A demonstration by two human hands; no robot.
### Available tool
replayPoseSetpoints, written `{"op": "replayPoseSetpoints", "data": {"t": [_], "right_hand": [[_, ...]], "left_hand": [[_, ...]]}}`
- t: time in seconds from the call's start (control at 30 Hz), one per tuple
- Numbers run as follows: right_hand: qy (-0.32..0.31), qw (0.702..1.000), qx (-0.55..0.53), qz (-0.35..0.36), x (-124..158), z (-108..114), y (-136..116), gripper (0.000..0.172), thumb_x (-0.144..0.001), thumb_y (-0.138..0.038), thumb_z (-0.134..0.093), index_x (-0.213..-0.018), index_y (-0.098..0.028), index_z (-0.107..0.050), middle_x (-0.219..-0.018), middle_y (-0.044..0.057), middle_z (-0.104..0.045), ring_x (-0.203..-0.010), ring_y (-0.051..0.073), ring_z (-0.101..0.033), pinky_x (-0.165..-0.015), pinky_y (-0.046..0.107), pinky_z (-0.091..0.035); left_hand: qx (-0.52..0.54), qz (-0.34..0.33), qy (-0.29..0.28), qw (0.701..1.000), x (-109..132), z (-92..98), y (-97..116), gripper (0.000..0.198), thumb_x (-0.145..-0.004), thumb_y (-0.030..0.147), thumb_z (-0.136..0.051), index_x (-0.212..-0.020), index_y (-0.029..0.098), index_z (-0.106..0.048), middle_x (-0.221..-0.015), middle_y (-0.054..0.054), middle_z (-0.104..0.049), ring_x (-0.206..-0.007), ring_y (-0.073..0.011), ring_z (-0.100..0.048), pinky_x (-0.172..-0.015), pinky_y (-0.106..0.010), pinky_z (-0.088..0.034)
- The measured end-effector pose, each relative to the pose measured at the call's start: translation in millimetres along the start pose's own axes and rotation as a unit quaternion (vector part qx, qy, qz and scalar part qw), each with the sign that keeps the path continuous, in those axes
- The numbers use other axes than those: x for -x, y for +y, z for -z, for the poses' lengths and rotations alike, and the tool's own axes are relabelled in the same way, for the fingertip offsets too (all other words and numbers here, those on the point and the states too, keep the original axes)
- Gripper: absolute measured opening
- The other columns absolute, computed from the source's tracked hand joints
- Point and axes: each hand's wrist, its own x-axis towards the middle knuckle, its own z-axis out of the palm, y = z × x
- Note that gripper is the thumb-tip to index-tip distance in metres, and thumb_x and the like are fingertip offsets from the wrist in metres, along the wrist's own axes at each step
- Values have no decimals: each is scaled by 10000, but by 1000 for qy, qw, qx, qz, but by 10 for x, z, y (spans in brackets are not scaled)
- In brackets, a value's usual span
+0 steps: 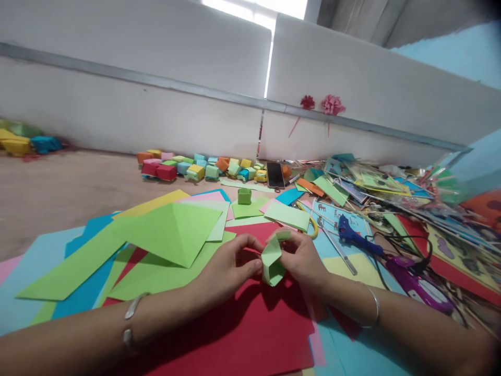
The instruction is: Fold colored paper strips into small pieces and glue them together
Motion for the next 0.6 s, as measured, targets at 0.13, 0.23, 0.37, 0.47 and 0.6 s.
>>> {"op": "replayPoseSetpoints", "data": {"t": [0.13,0.23,0.37,0.47,0.6], "right_hand": [[-14,1000,11,-25,0,-3,-12,79,-685,-226,-681,-736,-182,-640,-768,8,-596,-675,137,-576,-609,262,-497],[-35,998,51,-6,-2,-1,-11,97,-664,-203,-692,-745,-184,-641,-798,16,-614,-713,148,-591,-638,268,-512],[-27,998,51,0,-4,10,-1,100,-675,-214,-701,-756,-186,-649,-813,29,-646,-734,159,-616,-661,278,-523],[-20,999,38,-2,-10,14,1,95,-670,-214,-699,-751,-184,-659,-829,35,-660,-728,156,-620,-671,284,-521],[-12,999,32,8,-6,-4,-5,107,-654,-222,-716,-741,-185,-666,-839,33,-645,-736,152,-607,-658,273,-506]], "left_hand": [[38,3,18,999,-4,-15,-20,209,-759,326,-688,-820,199,-533,-711,-10,-692,-674,-176,-679,-682,-365,-568],[26,5,42,999,-13,-13,-37,162,-761,303,-668,-792,199,-548,-646,0,-671,-597,-153,-637,-589,-306,-522],[34,25,48,998,-22,-7,-53,142,-761,306,-664,-765,199,-571,-631,-4,-648,-582,-151,-620,-578,-305,-525],[69,34,41,996,-13,-14,-27,186,-752,338,-700,-747,192,-584,-682,-11,-644,-642,-162,-649,-641,-328,-563],[93,78,23,992,6,-29,14,299,-693,389,-763,-748,176,-561,-709,-16,-643,-716,-192,-678,-728,-371,-577]]}}
